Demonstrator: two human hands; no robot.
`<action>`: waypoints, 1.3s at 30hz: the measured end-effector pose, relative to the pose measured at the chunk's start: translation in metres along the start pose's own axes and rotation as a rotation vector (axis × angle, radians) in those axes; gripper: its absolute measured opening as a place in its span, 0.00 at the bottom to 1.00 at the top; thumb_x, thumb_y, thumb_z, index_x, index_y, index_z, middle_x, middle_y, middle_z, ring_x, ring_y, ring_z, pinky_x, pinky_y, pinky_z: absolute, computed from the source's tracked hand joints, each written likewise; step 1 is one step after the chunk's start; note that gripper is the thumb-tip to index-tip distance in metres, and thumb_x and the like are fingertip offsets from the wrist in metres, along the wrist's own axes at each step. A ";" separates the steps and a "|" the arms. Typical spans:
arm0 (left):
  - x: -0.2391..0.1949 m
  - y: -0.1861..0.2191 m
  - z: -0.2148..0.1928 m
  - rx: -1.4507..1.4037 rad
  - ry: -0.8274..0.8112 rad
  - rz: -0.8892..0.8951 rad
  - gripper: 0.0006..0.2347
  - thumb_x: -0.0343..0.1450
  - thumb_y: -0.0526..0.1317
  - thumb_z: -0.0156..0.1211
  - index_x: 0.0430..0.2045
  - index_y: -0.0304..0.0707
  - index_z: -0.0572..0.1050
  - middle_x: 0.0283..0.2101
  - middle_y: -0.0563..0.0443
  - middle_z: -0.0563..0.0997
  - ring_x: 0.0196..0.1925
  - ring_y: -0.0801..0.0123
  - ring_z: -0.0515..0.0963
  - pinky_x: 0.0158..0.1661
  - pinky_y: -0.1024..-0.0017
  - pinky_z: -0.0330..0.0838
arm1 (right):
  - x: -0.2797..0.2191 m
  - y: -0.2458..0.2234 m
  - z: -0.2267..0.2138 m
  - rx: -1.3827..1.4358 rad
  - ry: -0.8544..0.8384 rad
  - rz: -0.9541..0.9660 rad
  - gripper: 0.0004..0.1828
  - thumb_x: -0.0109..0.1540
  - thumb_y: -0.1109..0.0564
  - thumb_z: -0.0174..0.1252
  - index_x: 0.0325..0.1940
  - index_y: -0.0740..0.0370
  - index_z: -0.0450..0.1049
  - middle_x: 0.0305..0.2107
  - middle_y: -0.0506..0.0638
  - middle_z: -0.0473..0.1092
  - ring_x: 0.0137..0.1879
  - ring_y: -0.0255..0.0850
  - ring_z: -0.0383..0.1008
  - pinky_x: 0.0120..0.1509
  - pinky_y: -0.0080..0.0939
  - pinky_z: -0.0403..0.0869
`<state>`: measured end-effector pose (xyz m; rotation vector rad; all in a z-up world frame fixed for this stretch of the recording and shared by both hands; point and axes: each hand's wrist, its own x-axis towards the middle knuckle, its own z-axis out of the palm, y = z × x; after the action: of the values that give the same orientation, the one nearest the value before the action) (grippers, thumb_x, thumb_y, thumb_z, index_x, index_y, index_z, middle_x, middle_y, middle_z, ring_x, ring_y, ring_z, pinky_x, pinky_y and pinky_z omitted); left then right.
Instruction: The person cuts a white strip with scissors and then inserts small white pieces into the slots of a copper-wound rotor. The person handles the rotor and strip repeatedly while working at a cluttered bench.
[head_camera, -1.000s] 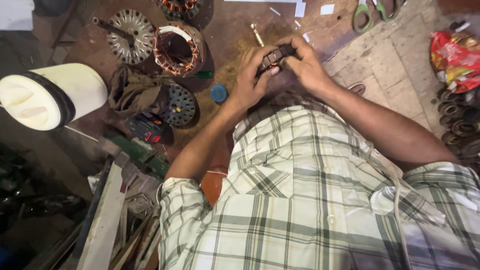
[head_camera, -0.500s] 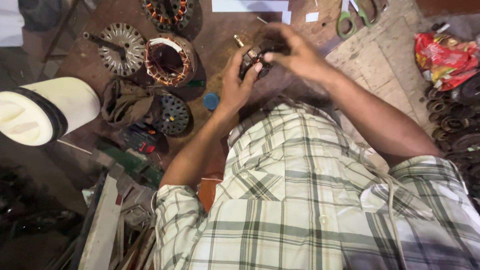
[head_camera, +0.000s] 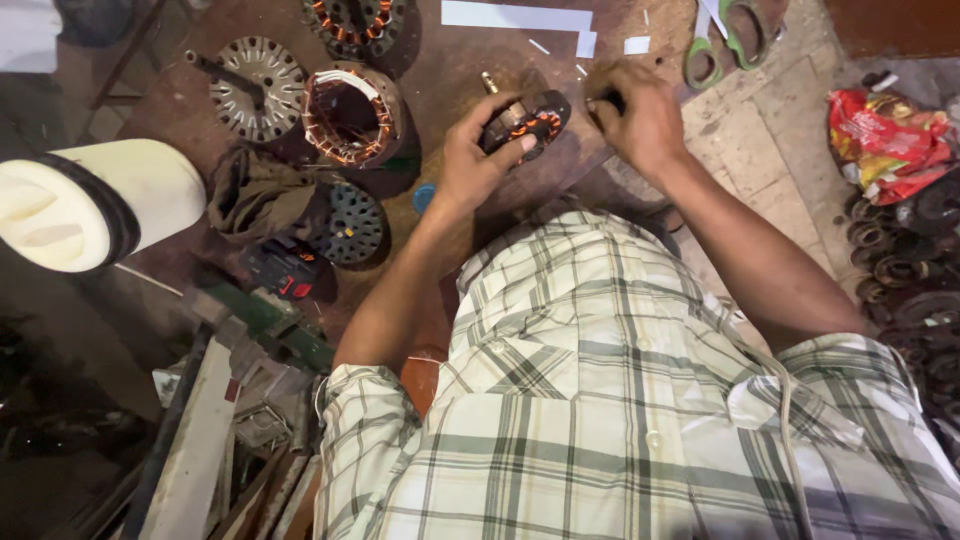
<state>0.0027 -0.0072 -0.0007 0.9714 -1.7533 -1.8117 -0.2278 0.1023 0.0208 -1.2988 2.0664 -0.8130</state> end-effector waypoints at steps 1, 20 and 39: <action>-0.001 0.000 0.001 0.005 0.022 0.023 0.21 0.68 0.35 0.72 0.55 0.33 0.74 0.46 0.48 0.83 0.47 0.71 0.82 0.49 0.72 0.78 | 0.000 -0.004 -0.001 0.101 -0.025 0.126 0.09 0.65 0.61 0.66 0.48 0.65 0.77 0.39 0.57 0.77 0.43 0.46 0.79 0.48 0.42 0.76; -0.001 -0.015 0.000 -0.103 0.041 0.034 0.19 0.65 0.30 0.72 0.51 0.31 0.77 0.47 0.48 0.83 0.50 0.68 0.81 0.55 0.71 0.75 | -0.005 -0.051 0.011 0.018 -0.009 -0.728 0.15 0.57 0.76 0.58 0.47 0.70 0.72 0.44 0.62 0.74 0.50 0.57 0.77 0.57 0.53 0.77; 0.002 -0.010 -0.002 -0.068 0.009 0.091 0.17 0.67 0.32 0.72 0.49 0.34 0.76 0.42 0.50 0.84 0.46 0.72 0.82 0.50 0.72 0.77 | -0.003 -0.042 0.005 -0.217 0.060 -0.862 0.14 0.59 0.69 0.65 0.49 0.66 0.80 0.44 0.58 0.77 0.46 0.50 0.80 0.47 0.46 0.78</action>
<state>0.0048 -0.0089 -0.0106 0.8577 -1.6907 -1.7942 -0.1994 0.0898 0.0490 -2.3684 1.6218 -0.9837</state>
